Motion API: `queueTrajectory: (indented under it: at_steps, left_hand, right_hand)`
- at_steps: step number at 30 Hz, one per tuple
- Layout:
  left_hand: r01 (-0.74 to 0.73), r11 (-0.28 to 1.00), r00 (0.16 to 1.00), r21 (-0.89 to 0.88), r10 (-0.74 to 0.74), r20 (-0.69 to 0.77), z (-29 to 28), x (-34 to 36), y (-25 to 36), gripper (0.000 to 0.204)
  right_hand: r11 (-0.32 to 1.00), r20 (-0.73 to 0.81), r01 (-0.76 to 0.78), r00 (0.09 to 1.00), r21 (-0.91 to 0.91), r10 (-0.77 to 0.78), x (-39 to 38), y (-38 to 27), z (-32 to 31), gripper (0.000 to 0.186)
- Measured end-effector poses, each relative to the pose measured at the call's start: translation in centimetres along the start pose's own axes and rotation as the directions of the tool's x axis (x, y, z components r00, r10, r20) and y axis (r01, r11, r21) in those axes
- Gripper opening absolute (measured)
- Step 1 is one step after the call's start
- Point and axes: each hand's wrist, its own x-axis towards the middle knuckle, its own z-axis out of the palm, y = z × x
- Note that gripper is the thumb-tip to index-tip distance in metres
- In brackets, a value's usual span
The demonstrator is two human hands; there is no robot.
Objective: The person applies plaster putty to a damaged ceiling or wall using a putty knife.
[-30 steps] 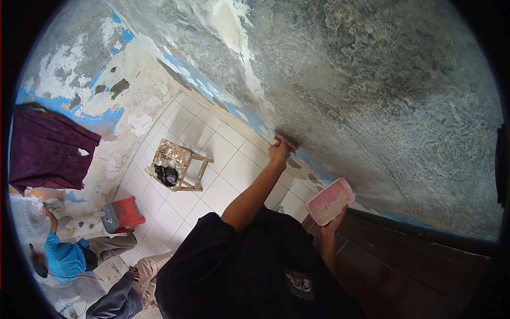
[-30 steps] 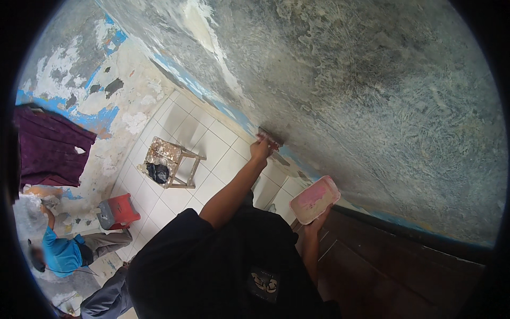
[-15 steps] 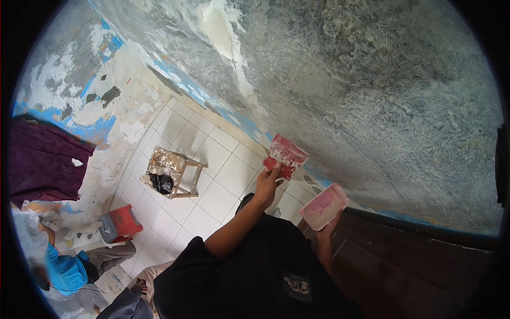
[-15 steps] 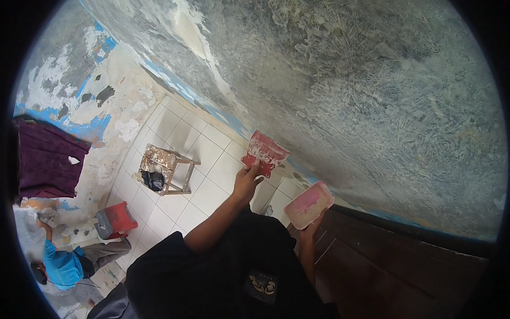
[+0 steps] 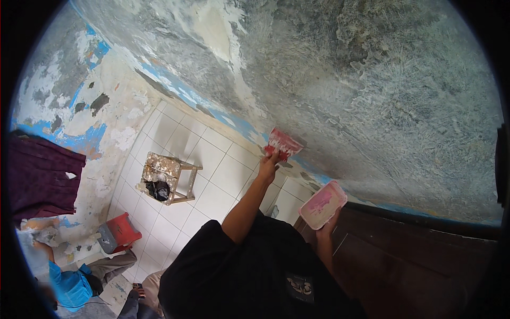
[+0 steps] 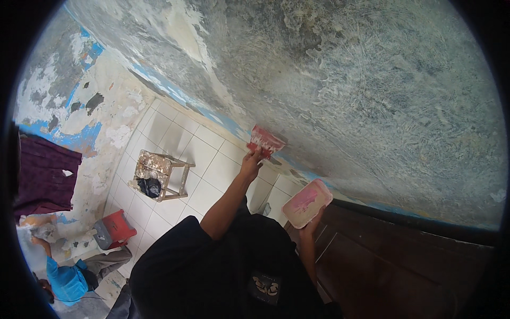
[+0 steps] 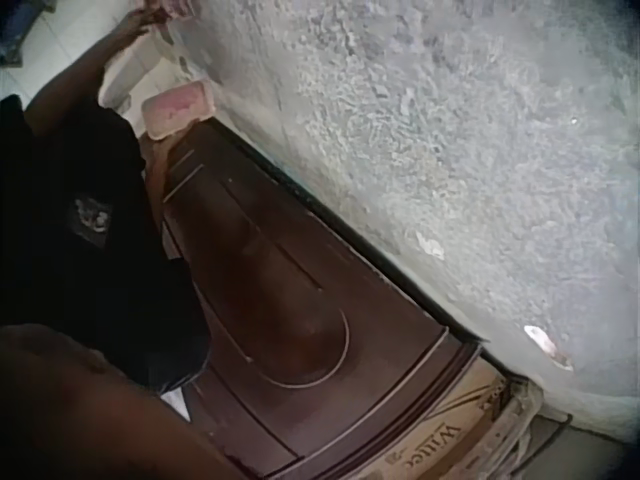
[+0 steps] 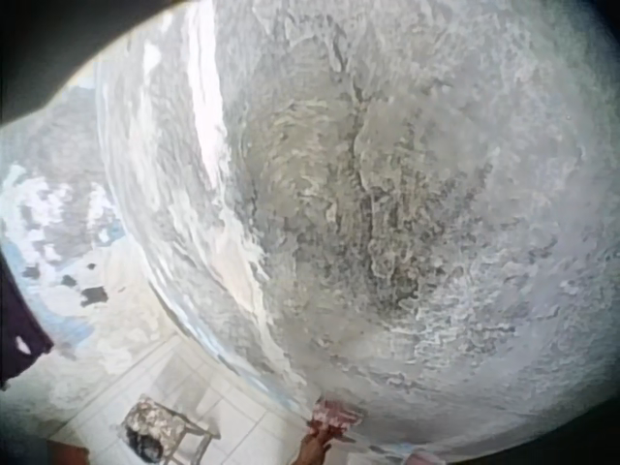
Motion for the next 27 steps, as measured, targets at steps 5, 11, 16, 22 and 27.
queueTrajectory:
  at_steps: [5, 11, 16, 22, 27]
  left_hand:
    - [0.093, 0.993, 0.994, -0.074, -0.096, -0.042, -6.1, -3.2, -2.6, 0.040]
    - [-0.027, 1.000, 0.973, 0.002, 0.027, -0.230, -3.0, -3.4, -0.3, 0.027]
    - [-0.138, 0.990, 0.927, -0.038, 0.116, -0.357, 1.5, 1.0, 2.2, 0.020]
    - [-0.382, 0.906, 0.816, 0.185, 0.424, -0.393, 9.4, -2.0, 4.4, 0.039]
    - [-0.451, 0.862, 0.795, 0.230, 0.505, -0.336, 18.3, -10.9, 8.2, 0.042]
  right_hand:
    - [1.000, -0.027, -0.005, 1.000, -0.028, 0.004, -0.7, 1.3, 0.5, 0.067]
    - [0.999, -0.027, -0.037, 0.999, 0.029, 0.038, -0.6, 2.6, -0.3, 0.066]
    - [0.997, 0.092, -0.074, 0.993, 0.038, 0.070, -0.8, 2.9, 1.0, 0.067]
    - [0.997, 0.056, -0.071, 0.996, 0.026, 0.069, -1.6, 2.0, 1.1, 0.068]
    - [0.994, 0.077, -0.067, 0.995, 0.086, 0.061, -1.0, 2.1, -3.4, 0.070]
